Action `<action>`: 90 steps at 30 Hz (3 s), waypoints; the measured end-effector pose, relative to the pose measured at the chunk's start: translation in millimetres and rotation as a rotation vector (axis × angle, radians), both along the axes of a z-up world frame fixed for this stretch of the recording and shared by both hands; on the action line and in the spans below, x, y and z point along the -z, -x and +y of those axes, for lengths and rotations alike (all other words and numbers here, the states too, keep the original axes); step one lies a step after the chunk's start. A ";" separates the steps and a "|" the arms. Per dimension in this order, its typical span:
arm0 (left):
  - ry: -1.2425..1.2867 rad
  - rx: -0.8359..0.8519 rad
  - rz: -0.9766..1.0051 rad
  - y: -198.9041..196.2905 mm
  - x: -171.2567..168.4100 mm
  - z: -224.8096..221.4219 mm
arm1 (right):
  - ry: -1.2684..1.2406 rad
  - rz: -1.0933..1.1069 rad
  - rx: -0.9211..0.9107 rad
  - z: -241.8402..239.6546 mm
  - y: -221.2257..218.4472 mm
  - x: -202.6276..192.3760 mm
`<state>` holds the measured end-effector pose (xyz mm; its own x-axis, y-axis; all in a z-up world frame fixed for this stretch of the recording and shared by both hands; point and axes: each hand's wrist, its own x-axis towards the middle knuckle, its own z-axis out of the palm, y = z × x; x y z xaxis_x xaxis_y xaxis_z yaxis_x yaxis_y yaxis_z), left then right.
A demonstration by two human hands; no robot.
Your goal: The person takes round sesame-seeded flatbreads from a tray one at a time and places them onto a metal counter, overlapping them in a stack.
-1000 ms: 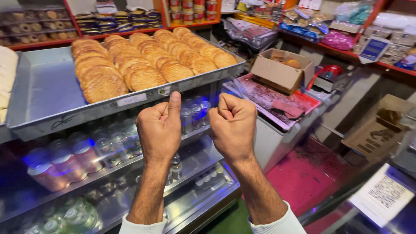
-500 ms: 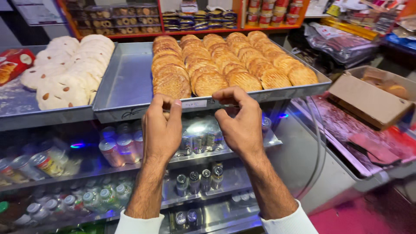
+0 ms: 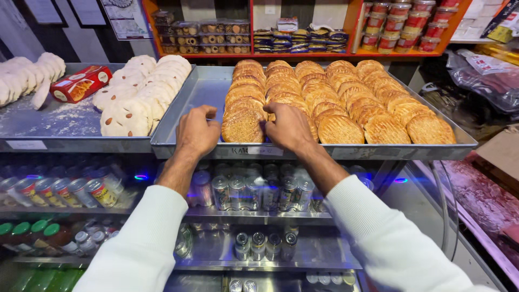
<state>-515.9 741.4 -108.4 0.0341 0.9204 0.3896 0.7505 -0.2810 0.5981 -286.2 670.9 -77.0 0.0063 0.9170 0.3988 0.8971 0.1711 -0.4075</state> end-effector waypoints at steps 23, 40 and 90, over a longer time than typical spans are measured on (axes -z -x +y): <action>0.345 -0.037 0.068 -9.6 8.4 69.0 | 0.182 -0.331 0.224 84.9 1.5 9.3; 0.382 -0.005 -0.047 -8.9 14.5 74.1 | 0.125 -0.333 0.269 88.2 1.3 8.2; 0.437 0.327 -1.246 -18.6 -24.5 28.6 | 0.076 1.509 0.022 81.5 39.4 -6.1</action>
<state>-497.3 769.9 -83.9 0.1151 0.9934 0.0028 -0.4121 0.0452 0.9100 -325.6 752.3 -70.9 0.3677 0.9290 -0.0409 -0.3563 0.1001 -0.9290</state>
